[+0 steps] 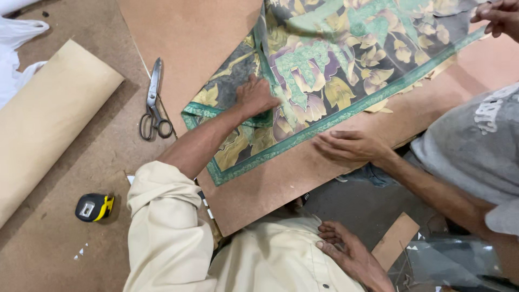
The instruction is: The person uses scissors to trim the excess backing paper around the edges of a large printed poster mounted on a workbench. After trimming all sides, the person and a coworker fold the poster in half.
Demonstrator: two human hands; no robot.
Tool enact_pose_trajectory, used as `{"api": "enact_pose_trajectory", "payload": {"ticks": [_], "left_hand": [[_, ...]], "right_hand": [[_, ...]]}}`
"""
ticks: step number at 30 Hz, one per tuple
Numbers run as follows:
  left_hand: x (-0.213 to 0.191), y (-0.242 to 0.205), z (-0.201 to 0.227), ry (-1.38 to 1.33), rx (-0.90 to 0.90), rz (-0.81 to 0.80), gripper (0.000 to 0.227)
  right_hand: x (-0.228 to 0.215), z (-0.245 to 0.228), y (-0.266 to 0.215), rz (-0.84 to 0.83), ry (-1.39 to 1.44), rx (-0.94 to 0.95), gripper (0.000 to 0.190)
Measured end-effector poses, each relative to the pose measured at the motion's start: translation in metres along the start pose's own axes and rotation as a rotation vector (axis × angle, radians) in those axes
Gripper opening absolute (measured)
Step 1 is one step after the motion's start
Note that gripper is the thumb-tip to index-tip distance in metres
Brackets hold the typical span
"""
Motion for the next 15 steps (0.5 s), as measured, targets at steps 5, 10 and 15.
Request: {"api": "enact_pose_trajectory", "payload": {"ticks": [5,10,15], "left_hand": [[-0.019,0.014,-0.030,0.011,-0.060,0.018,0.033],[-0.119,0.032,-0.092,0.133,-0.123,0.078,0.032],[-0.203,0.029,-0.153,0.321,-0.139,0.207,0.030]], "right_hand": [[0.004,0.004,0.012,-0.007,0.034,0.029,0.064],[0.005,0.007,0.024,-0.083,0.049,-0.019,0.061],[0.004,-0.002,0.038,-0.114,0.002,0.089,0.066]]}}
Point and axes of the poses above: each hand's wrist, its own y-axis towards the middle knuckle, its own x-axis out of the palm, z = x × y, the point moved 1 cm from there along y, towards the middle knuckle, and after that the axes turned 14 degrees about x, right-handed, at the moved point
